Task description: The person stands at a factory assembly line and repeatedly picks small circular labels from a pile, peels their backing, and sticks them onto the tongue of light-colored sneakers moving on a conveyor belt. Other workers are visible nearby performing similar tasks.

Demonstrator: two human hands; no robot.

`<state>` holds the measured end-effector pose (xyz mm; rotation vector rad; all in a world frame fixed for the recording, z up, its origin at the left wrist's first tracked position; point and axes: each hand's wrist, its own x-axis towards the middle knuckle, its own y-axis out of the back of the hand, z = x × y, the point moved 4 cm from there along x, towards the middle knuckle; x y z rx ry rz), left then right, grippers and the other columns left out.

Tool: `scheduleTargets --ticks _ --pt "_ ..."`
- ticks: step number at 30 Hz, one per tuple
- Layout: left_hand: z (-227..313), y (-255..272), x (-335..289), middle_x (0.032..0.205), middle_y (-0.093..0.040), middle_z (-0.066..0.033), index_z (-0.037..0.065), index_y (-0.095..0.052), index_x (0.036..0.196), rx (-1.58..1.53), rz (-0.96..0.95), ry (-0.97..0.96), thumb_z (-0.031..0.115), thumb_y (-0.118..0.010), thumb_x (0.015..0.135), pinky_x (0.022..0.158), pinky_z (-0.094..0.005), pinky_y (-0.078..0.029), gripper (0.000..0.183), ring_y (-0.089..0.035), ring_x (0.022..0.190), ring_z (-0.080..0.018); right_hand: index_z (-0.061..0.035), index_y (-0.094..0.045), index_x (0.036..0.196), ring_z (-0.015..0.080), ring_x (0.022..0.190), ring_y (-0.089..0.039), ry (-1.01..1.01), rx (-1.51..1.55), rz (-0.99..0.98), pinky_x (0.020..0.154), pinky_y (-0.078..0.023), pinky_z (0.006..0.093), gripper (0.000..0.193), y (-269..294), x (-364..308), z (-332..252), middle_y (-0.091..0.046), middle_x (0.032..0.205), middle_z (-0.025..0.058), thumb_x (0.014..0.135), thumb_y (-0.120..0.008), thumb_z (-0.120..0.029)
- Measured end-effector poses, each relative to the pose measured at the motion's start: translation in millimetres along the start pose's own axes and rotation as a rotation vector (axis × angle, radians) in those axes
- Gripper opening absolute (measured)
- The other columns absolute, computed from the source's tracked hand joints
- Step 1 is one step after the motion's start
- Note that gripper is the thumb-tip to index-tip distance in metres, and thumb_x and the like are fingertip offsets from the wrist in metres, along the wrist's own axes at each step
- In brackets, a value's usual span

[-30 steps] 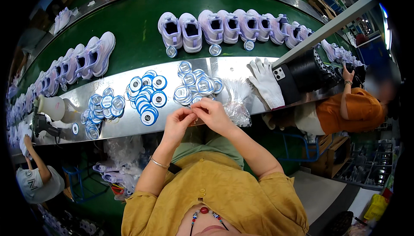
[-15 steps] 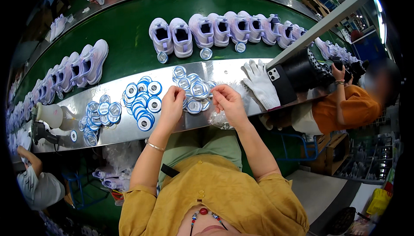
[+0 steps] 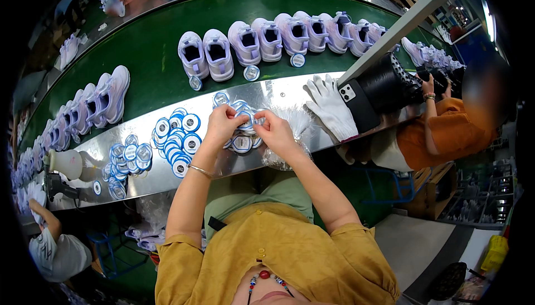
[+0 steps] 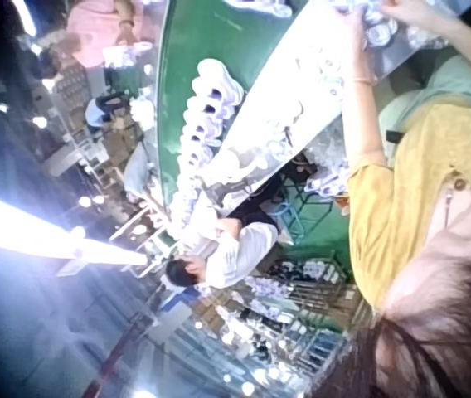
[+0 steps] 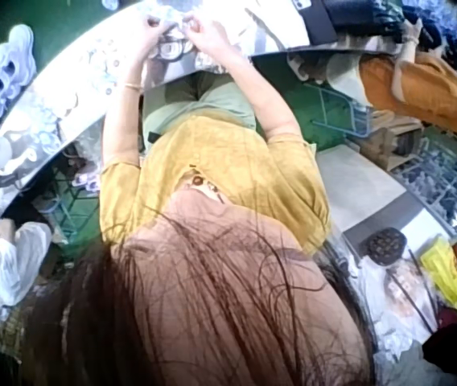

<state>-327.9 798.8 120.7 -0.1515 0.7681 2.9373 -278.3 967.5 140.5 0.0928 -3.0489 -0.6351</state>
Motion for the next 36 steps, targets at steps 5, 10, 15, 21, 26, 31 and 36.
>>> scheduleTargets --ticks 5,10,15,21,26,31,36 --pt "5 4 -4 0.068 -0.058 -0.0009 -0.002 -0.06 0.079 -0.152 -0.011 0.034 0.01 -0.075 0.074 0.053 -0.0209 -0.041 0.02 -0.051 0.06 -0.0073 -0.0049 -0.061 0.101 0.0121 0.051 -0.045 0.044 -0.028 0.024 0.049 -0.037 0.0298 0.023 -1 3 5 -0.047 0.055 0.0027 0.08 -0.066 -0.012" --pt "11 12 -17 0.069 -0.061 -0.0021 -0.002 -0.059 0.084 -0.338 0.067 0.032 0.005 -0.071 0.077 0.048 -0.0185 -0.038 0.015 -0.052 0.058 -0.0044 -0.004 -0.061 0.101 0.0124 0.05 -0.046 0.095 -0.083 0.053 0.05 -0.037 0.0301 0.023 0 3 3 -0.046 0.055 0.0031 0.08 -0.065 -0.012" --pt "20 12 -44 0.066 -0.055 0.002 0.002 -0.052 0.093 -0.778 0.098 0.124 0.006 -0.066 0.083 0.041 -0.0164 -0.026 0.017 -0.04 0.05 -0.0003 -0.0003 -0.061 0.097 0.0061 0.054 -0.046 0.066 0.059 0.081 0.05 -0.037 0.0257 0.018 6 -5 -13 -0.051 0.058 -0.0012 0.081 -0.066 -0.008" --pt "35 -4 -66 0.066 -0.053 0.0034 0.005 -0.05 0.093 -0.935 0.171 0.021 0.007 -0.065 0.085 0.039 -0.0165 -0.02 0.016 -0.033 0.046 0.0002 0.0007 -0.064 0.087 0.0023 0.061 -0.048 -0.02 0.594 -0.008 0.053 -0.038 0.0205 0.011 -10 -2 -5 -0.057 0.067 -0.0037 0.081 -0.066 -0.008" --pt "44 4 -81 0.075 -0.063 -0.0011 0.005 -0.055 0.093 -0.837 0.058 0.042 0.005 -0.066 0.081 0.04 -0.0146 -0.021 0.016 -0.038 0.048 0.0018 0.0001 -0.063 0.09 0.0031 0.065 -0.05 -0.039 0.629 -0.148 0.057 -0.04 0.0182 0.008 -3 -3 -13 -0.061 0.079 -0.0011 0.084 -0.064 -0.005" --pt "46 7 -87 0.084 -0.064 -0.0046 -0.001 -0.057 0.093 -0.818 0.048 0.075 -0.001 -0.065 0.081 0.067 -0.0183 -0.048 0.014 -0.06 0.074 -0.0072 -0.0015 -0.064 0.09 0.0007 0.058 -0.043 -0.217 0.707 -0.236 0.047 -0.031 0.0171 0.009 9 -11 -26 -0.058 0.075 -0.0031 0.084 -0.064 -0.009" --pt "50 1 -90 0.077 -0.062 -0.0005 0.003 -0.058 0.092 -0.797 0.11 0.013 0.004 -0.067 0.08 0.051 -0.0162 -0.03 0.015 -0.046 0.059 -0.0011 0.002 -0.063 0.088 0.0036 0.067 -0.051 -0.133 0.617 -0.199 0.058 -0.04 0.0176 0.01 9 -14 -29 -0.061 0.077 -0.0007 0.084 -0.064 -0.007"
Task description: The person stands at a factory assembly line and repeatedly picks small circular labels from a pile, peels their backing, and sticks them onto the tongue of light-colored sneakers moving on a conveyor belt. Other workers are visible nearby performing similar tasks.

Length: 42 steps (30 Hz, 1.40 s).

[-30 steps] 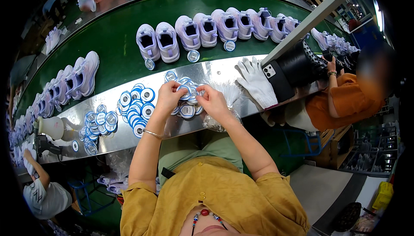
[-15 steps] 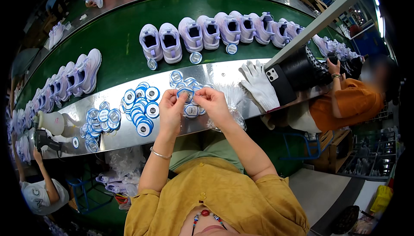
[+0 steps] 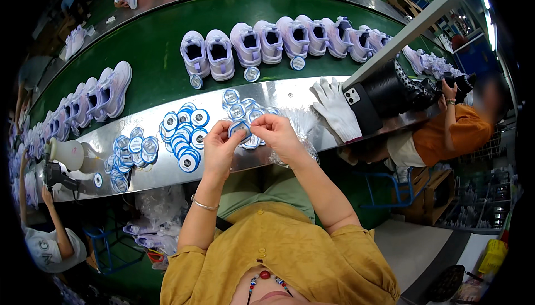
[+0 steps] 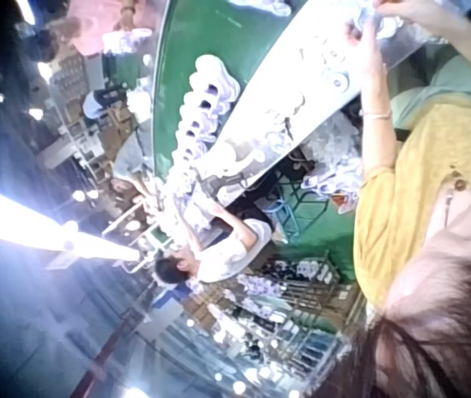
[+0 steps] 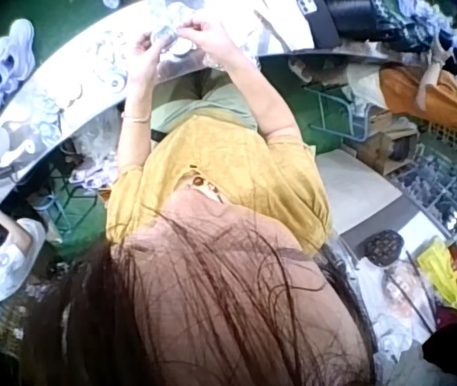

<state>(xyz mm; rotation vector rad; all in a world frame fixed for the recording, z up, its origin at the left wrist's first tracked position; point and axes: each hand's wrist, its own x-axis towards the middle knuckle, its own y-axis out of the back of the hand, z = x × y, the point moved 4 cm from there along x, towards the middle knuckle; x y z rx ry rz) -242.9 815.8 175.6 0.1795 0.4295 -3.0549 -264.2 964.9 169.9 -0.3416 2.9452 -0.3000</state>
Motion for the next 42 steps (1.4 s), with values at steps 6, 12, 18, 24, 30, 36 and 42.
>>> scheduleTargets --ticks 6,12,18,24,30,36,42 --pt "-5 -7 -6 0.078 -0.061 0.0008 0.0 -0.06 0.091 0.109 -0.041 -0.085 0.004 -0.065 0.083 0.058 -0.0167 -0.04 0.01 -0.052 0.066 -0.0023 0.0017 -0.062 0.084 0.0041 0.061 -0.049 0.065 -0.053 -0.016 0.054 -0.04 0.0208 0.01 7 5 10 -0.059 0.07 -0.0015 0.081 -0.065 -0.007" --pt "-14 -8 -5 0.082 -0.061 -0.0001 -0.002 -0.06 0.094 0.109 0.016 -0.138 0.003 -0.063 0.085 0.067 -0.0188 -0.046 0.01 -0.055 0.073 -0.0047 0.0 -0.056 0.088 0.0147 0.051 -0.052 0.221 -0.519 0.148 0.05 -0.042 0.0302 0.015 0 -14 -15 -0.056 0.061 0.0075 0.082 -0.063 -0.011" --pt "-16 -9 -5 0.083 -0.061 -0.0002 -0.002 -0.06 0.095 0.101 0.046 -0.13 0.002 -0.062 0.085 0.068 -0.0192 -0.047 0.011 -0.056 0.074 -0.0052 -0.0015 -0.052 0.083 0.0342 0.061 -0.059 0.527 -0.654 0.264 0.054 -0.045 0.041 0.009 -5 -27 -18 -0.058 0.068 0.0155 0.084 -0.058 -0.008" --pt "-16 -10 -8 0.083 -0.062 0.0001 -0.002 -0.061 0.095 0.123 0.067 -0.133 0.002 -0.063 0.085 0.068 -0.0189 -0.046 0.011 -0.055 0.074 -0.0049 -0.0035 -0.051 0.078 0.0344 0.063 -0.059 0.559 -0.762 0.235 0.055 -0.045 0.0425 0.009 -9 -26 -20 -0.058 0.071 0.0147 0.083 -0.057 -0.008" --pt "-20 -13 -14 0.076 -0.057 0.0039 -0.002 -0.063 0.095 0.237 0.065 -0.231 0.006 -0.063 0.086 0.057 -0.0167 -0.035 0.012 -0.045 0.064 -0.0018 -0.0034 -0.052 0.078 0.034 0.064 -0.059 0.58 -0.799 0.224 0.055 -0.045 0.0422 0.008 -7 -24 -14 -0.058 0.072 0.0142 0.083 -0.057 -0.008" --pt "-19 -3 -27 0.067 -0.05 0.0077 0.002 -0.065 0.093 -0.102 -0.01 0.025 0.014 -0.059 0.091 0.046 -0.0164 -0.026 0.013 -0.037 0.055 0.0011 -0.003 -0.054 0.084 0.0343 0.066 -0.059 0.618 -0.675 0.183 0.055 -0.045 0.0411 0.003 -6 -34 -12 -0.058 0.073 0.0146 0.084 -0.057 -0.004" --pt "-24 1 -39 0.076 -0.057 0.0054 0.004 -0.061 0.089 -0.064 0.059 -0.017 0.007 -0.061 0.089 0.05 -0.0154 -0.03 0.003 -0.044 0.06 0.0002 -0.0015 -0.054 0.087 0.031 0.062 -0.057 0.769 -0.775 0.096 0.054 -0.045 0.037 0.005 -23 -49 -4 -0.055 0.071 0.0128 0.084 -0.057 -0.002"
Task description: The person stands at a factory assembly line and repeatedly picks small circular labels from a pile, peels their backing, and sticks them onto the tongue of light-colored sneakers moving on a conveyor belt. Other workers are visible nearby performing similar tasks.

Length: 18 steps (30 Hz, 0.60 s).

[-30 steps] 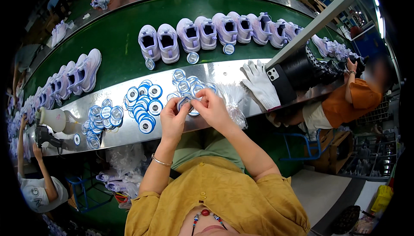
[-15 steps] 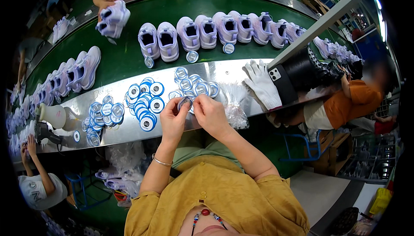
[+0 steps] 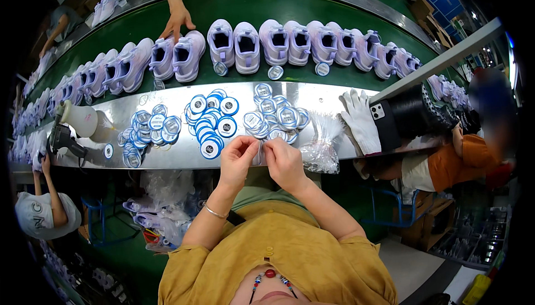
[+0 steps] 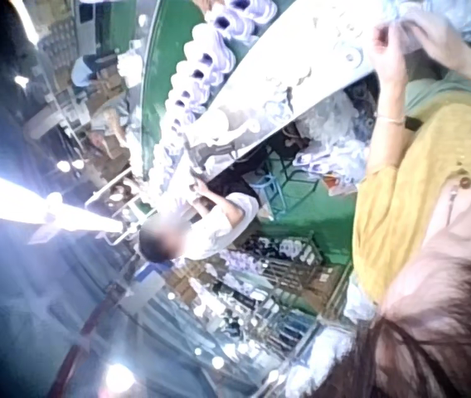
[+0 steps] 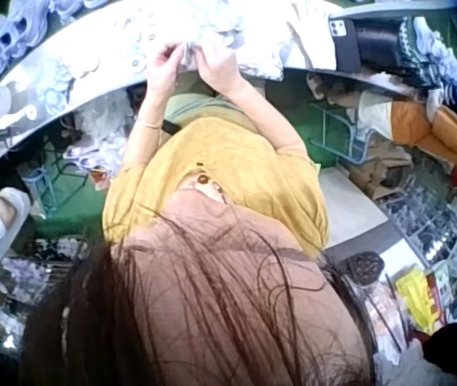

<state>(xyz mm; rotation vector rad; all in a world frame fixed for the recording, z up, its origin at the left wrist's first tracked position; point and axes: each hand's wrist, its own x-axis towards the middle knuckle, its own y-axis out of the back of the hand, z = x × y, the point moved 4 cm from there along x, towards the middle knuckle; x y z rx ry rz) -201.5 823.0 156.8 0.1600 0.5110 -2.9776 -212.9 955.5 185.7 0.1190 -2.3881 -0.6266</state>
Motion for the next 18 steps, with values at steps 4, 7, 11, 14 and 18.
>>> scheduleTargets --ticks 4,7,11,14,18 --pt "2 13 -1 0.076 -0.059 0.0021 0.0 -0.059 0.089 0.242 -0.022 -0.144 0.005 -0.058 0.09 0.055 -0.0178 -0.04 0.005 -0.05 0.064 -0.0025 -0.0019 -0.056 0.092 0.019 0.059 -0.055 -0.238 0.3 -0.125 0.053 -0.043 0.0307 0.008 -13 -1 12 -0.056 0.072 0.009 0.088 -0.057 -0.008" --pt "13 19 -2 0.073 -0.058 -0.0002 -0.001 -0.057 0.089 0.449 -0.113 -0.159 0.004 -0.057 0.09 0.055 -0.0191 -0.041 0.005 -0.05 0.063 -0.0031 -0.0023 -0.057 0.096 0.0085 0.06 -0.05 -0.55 0.698 -0.316 0.053 -0.04 0.0244 0.013 -24 -1 30 -0.056 0.072 0.0027 0.091 -0.057 -0.014" --pt "29 25 5 0.071 -0.054 0.0018 0.001 -0.058 0.088 0.514 -0.137 -0.198 0.002 -0.058 0.088 0.052 -0.0182 -0.037 0.002 -0.046 0.061 -0.0027 -0.0037 -0.06 0.091 0.0029 0.061 -0.046 -0.668 0.864 -0.484 0.053 -0.036 0.0181 0.014 -34 7 34 -0.054 0.071 -0.0035 0.09 -0.058 -0.017" --pt "32 33 11 0.07 -0.051 0.002 0.001 -0.059 0.086 0.672 -0.182 -0.268 0.002 -0.06 0.085 0.051 -0.0187 -0.035 0.002 -0.043 0.058 -0.0038 -0.0055 -0.062 0.089 0.0029 0.06 -0.046 -0.792 0.899 -0.569 0.051 -0.034 0.0172 0.014 -33 14 37 -0.055 0.07 -0.0033 0.088 -0.059 -0.019" --pt "57 19 14 0.072 -0.05 0.0 0.002 -0.06 0.081 0.824 -0.267 -0.408 0.002 -0.064 0.082 0.051 -0.02 -0.033 0.004 -0.04 0.058 -0.0065 -0.0069 -0.064 0.091 0.0011 0.054 -0.039 -0.957 1.039 -0.594 0.046 -0.027 0.0178 0.009 -33 15 46 -0.055 0.072 -0.0036 0.088 -0.06 -0.015"
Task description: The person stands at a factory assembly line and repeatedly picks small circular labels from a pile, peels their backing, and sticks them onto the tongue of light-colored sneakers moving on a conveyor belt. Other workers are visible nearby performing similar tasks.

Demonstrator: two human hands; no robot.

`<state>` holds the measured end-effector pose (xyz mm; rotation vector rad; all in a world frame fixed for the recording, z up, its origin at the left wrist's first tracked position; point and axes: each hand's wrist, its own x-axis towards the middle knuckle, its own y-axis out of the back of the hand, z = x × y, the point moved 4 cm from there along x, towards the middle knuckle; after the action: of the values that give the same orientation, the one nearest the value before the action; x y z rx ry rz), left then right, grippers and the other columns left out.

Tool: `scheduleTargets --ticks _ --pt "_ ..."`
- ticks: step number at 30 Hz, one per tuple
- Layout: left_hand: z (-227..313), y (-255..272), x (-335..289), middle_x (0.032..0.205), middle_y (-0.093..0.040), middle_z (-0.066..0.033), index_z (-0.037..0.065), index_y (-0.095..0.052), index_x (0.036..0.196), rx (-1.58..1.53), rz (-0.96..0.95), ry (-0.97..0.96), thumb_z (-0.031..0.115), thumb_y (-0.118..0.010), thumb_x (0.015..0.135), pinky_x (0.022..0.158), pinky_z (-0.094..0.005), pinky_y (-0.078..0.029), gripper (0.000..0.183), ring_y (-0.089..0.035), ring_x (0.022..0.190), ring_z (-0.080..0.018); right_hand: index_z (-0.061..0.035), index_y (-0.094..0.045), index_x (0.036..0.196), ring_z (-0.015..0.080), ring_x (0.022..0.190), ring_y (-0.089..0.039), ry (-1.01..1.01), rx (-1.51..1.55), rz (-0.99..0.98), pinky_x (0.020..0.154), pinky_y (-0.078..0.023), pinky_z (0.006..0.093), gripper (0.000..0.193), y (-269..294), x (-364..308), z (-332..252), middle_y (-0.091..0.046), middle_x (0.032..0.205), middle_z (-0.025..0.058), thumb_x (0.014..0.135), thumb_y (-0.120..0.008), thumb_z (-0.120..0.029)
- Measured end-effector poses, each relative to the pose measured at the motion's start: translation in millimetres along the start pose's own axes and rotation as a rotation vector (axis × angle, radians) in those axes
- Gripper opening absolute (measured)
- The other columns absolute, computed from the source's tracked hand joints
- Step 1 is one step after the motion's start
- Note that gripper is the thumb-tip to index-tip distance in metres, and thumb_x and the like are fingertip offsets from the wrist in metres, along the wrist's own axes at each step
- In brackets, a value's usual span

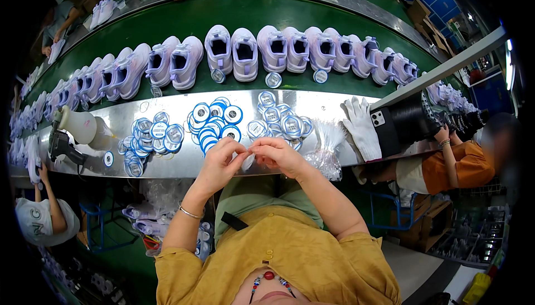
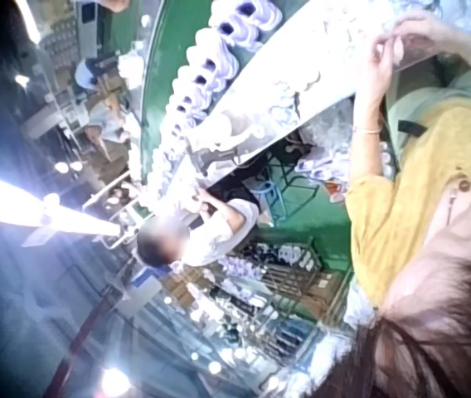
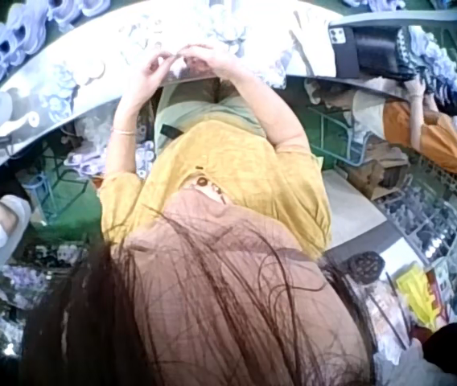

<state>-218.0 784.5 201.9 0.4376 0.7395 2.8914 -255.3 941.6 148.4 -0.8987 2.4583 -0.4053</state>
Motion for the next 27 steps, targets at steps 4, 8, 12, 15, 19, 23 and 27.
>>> scheduleTargets --ticks 4,8,12,15,19,23,27 --pt "-26 1 7 0.075 -0.056 -0.0024 0.001 -0.062 0.083 -0.114 0.039 0.032 0.007 -0.066 0.081 0.05 -0.0236 -0.036 0.007 -0.044 0.055 -0.0092 -0.0034 -0.065 0.088 0.003 0.059 -0.046 0.154 -0.194 0.011 0.051 -0.035 0.0189 0.013 -2 5 -1 -0.059 0.074 -0.0018 0.088 -0.06 -0.016" --pt "-48 9 41 0.079 -0.059 -0.006 0.001 -0.065 0.095 0.035 0.125 0.195 0.012 -0.066 0.082 0.059 -0.0237 -0.041 0.017 -0.052 0.067 -0.0115 0.0003 -0.065 0.083 0.0052 0.062 -0.048 0.393 -0.327 0.229 0.057 -0.039 0.0229 0.018 9 10 2 -0.058 0.069 -0.0016 0.087 -0.061 -0.017" --pt "-71 7 74 0.09 -0.06 -0.0138 0.0 -0.064 0.096 0.565 0.169 0.09 0.019 -0.072 0.075 0.066 -0.0345 -0.047 0.029 -0.059 0.076 -0.0269 0.0012 -0.064 0.08 0.0048 0.062 -0.048 0.319 -0.346 0.288 0.055 -0.038 0.023 0.02 10 11 8 -0.057 0.066 -0.0014 0.087 -0.062 -0.018" --pt "-79 2 85 0.092 -0.06 -0.016 0.0 -0.063 0.092 0.616 0.068 0.198 0.021 -0.075 0.071 0.07 -0.0373 -0.048 0.033 -0.06 0.08 -0.0309 0.0018 -0.063 0.079 0.0047 0.061 -0.047 0.362 -0.388 0.319 0.054 -0.038 0.0229 0.021 15 11 8 -0.056 0.064 -0.0015 0.086 -0.063 -0.017" --pt "-89 9 92 0.08 -0.062 -0.0147 -0.001 -0.062 0.083 0.39 0.011 0.318 0.019 -0.075 0.07 0.062 -0.0344 -0.048 0.028 -0.061 0.07 -0.0261 0.0021 -0.062 0.078 0.0047 0.059 -0.046 0.321 -0.316 0.323 0.054 -0.037 0.0229 0.021 19 4 2 -0.055 0.063 -0.0019 0.086 -0.063 -0.017" --pt "-94 12 91 0.066 -0.06 -0.0072 -0.003 -0.065 0.079 0.184 0.015 0.395 0.012 -0.072 0.073 0.054 -0.0271 -0.044 0.018 -0.054 0.058 -0.0145 0.0022 -0.062 0.078 0.0049 0.06 -0.046 0.315 -0.336 0.321 0.054 -0.037 0.0229 0.021 24 3 4 -0.055 0.063 -0.0019 0.086 -0.063 -0.017" --pt "-84 13 86 0.071 -0.061 -0.0055 -0.005 -0.066 0.084 0.193 0.073 0.384 0.01 -0.07 0.076 0.054 -0.0239 -0.043 0.017 -0.053 0.062 -0.0107 0.0024 -0.062 0.078 0.0054 0.059 -0.046 0.312 -0.378 0.319 0.054 -0.037 0.0231 0.02 25 5 5 -0.055 0.063 -0.0005 0.086 -0.063 -0.017"
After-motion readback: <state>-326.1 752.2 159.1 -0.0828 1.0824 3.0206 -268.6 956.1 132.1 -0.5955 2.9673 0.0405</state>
